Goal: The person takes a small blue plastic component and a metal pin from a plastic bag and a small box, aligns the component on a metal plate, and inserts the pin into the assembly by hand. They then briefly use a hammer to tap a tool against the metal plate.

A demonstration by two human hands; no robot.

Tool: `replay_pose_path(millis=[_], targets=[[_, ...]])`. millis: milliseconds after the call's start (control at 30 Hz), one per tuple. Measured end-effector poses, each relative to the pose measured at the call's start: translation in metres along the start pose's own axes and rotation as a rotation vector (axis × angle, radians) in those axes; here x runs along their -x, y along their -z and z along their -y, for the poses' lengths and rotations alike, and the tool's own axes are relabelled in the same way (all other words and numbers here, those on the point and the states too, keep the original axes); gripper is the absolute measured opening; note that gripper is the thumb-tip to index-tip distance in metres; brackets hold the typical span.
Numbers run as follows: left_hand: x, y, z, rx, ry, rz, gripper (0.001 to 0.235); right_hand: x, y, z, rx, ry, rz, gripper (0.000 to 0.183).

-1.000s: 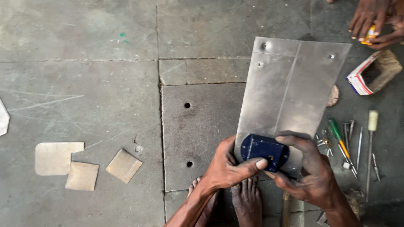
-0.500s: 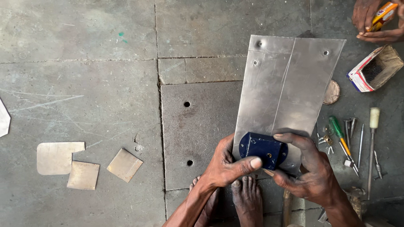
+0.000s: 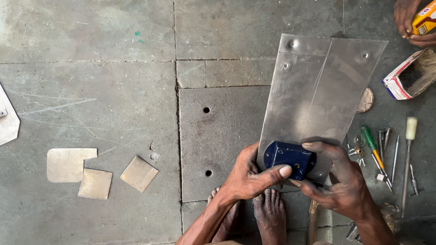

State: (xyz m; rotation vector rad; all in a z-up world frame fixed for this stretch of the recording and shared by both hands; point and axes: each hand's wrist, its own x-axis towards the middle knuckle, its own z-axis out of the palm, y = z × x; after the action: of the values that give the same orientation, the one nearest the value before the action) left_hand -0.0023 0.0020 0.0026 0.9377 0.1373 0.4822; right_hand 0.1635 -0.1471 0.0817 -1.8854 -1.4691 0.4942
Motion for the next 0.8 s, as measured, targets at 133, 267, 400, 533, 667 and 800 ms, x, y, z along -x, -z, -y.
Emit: replay_pose_path(millis=[133, 267, 400, 533, 667, 800], targets=[[-0.001, 0.0, -0.002, -0.043, -0.008, -0.007, 0.054, -0.003, -0.003, -0.002, -0.045, -0.042, -0.005, 0.074], [0.0, -0.001, -0.002, -0.02, -0.01, -0.017, 0.054, -0.002, -0.004, 0.0, -0.009, 0.004, -0.011, 0.071], [-0.001, 0.0, 0.0, -0.027, 0.023, -0.024, 0.053, -0.006, -0.004, 0.004, -0.024, -0.017, -0.003, 0.072], [-0.001, 0.001, -0.013, -0.236, -0.097, -0.033, 0.044, -0.01, -0.005, 0.004, 0.082, 0.026, -0.099, 0.086], [-0.012, 0.016, -0.051, -1.039, -0.552, -0.027, 0.027, -0.006, 0.0, -0.019, -0.119, 0.064, -0.228, 0.079], [-0.009, 0.026, -0.11, -1.614, -1.121, 0.158, 0.018, 0.0, 0.015, -0.069, -0.282, -0.115, -0.344, 0.065]])
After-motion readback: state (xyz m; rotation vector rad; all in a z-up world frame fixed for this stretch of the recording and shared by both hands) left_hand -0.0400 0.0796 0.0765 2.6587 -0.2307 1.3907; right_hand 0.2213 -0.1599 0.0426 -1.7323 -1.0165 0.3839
